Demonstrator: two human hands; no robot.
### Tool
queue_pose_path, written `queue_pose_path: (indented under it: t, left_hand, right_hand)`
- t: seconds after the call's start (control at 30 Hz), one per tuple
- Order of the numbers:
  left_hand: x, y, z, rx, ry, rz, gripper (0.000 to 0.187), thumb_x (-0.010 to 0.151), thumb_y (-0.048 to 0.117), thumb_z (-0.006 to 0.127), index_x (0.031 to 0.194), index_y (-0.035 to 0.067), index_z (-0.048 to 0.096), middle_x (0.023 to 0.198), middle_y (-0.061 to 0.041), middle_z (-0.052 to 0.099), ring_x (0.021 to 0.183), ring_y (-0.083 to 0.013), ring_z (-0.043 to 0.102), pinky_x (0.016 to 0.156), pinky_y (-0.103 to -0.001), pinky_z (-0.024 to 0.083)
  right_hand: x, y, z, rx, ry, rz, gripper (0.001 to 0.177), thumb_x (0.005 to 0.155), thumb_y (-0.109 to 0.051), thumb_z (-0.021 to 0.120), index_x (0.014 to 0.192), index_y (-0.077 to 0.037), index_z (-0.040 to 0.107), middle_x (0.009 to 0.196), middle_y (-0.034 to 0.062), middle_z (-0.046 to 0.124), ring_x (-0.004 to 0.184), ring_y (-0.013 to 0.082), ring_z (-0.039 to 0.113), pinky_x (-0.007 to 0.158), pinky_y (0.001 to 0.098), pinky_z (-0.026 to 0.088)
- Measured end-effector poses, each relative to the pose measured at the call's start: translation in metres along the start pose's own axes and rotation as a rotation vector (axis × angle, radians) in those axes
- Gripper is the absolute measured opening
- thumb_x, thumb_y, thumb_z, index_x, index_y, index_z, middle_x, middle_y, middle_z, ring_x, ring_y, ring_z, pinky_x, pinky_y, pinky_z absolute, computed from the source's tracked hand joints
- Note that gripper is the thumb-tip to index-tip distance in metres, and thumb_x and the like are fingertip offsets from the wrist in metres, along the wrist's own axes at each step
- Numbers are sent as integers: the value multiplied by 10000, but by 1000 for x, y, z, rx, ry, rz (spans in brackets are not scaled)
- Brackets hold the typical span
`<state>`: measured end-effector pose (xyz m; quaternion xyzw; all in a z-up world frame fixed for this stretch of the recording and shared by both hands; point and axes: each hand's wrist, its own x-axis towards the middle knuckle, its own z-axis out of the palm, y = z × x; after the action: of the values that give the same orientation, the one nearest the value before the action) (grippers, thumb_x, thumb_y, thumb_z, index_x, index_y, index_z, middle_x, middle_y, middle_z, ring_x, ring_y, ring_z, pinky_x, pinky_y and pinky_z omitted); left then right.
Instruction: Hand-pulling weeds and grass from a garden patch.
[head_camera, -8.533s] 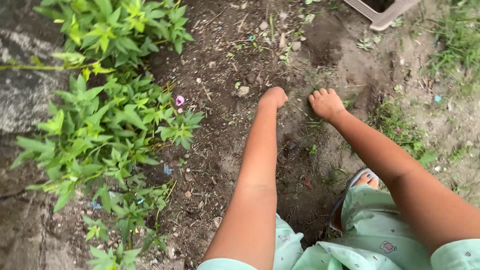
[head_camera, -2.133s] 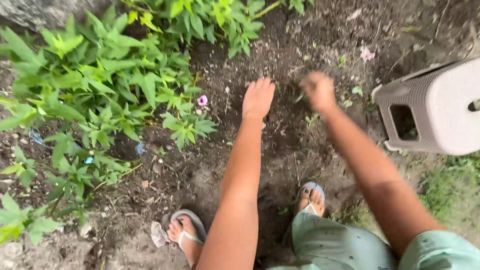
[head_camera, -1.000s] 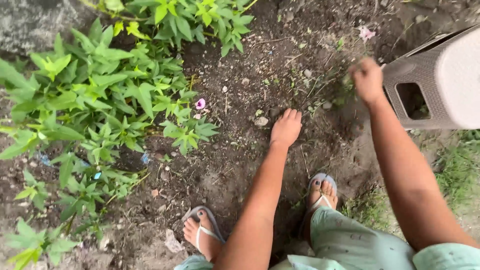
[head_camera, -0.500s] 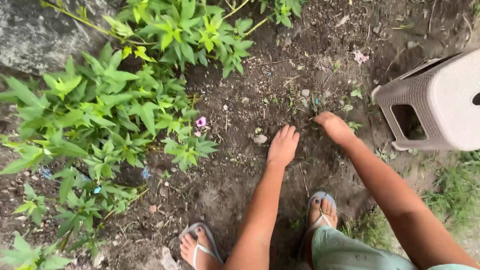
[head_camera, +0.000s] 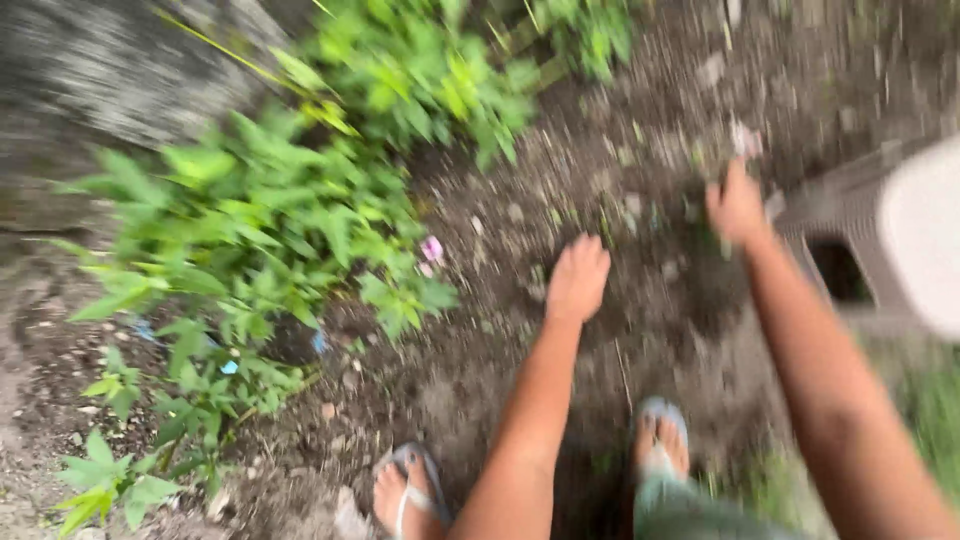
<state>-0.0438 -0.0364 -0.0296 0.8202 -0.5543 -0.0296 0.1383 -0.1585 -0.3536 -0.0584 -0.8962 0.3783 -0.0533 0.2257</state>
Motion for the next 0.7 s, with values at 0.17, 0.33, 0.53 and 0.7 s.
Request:
queue_pose_path:
  t: [0.17,0.33,0.53,0.7]
  left_hand:
    - [6,-20,-6,-63,-108,-67,250,894,-4,677,1140,23,641,1391,-160,558,1411,-329,475,1143,-452,431]
    - [19,-22,-32,17,-359,-85,333,912,13,644,1224,125,614,1477,-120,505,1495,-292,367,1234,-443,321]
    - [27,-24,-64,123,-383,-26,377,914,36,685,1272,122,601,1502,-105,485,1492,-274,362,1266,-417,273]
    - [28,-53,-41,263,-311,-71,275,959,129,689,1230,158,649,1379,-102,558,1409,-271,441,1201,-422,350]
  right_hand:
    - [-10,-15,77,-99,-86,142,229,960,-107,629,1103,56,559,1021,316,693,1011,519,693,830,592,589]
    - [-67,-54,111,-556,91,114,100,981,-94,542,934,-68,627,846,134,701,860,313,744,681,406,638]
    - [-54,5,108,-280,51,-20,167,957,-51,483,1073,45,556,948,252,608,953,466,631,806,528,547]
    - [-55,-20,40,303,-9,227,335,1138,-234,431,1142,100,453,1050,437,544,1107,667,487,821,701,411]
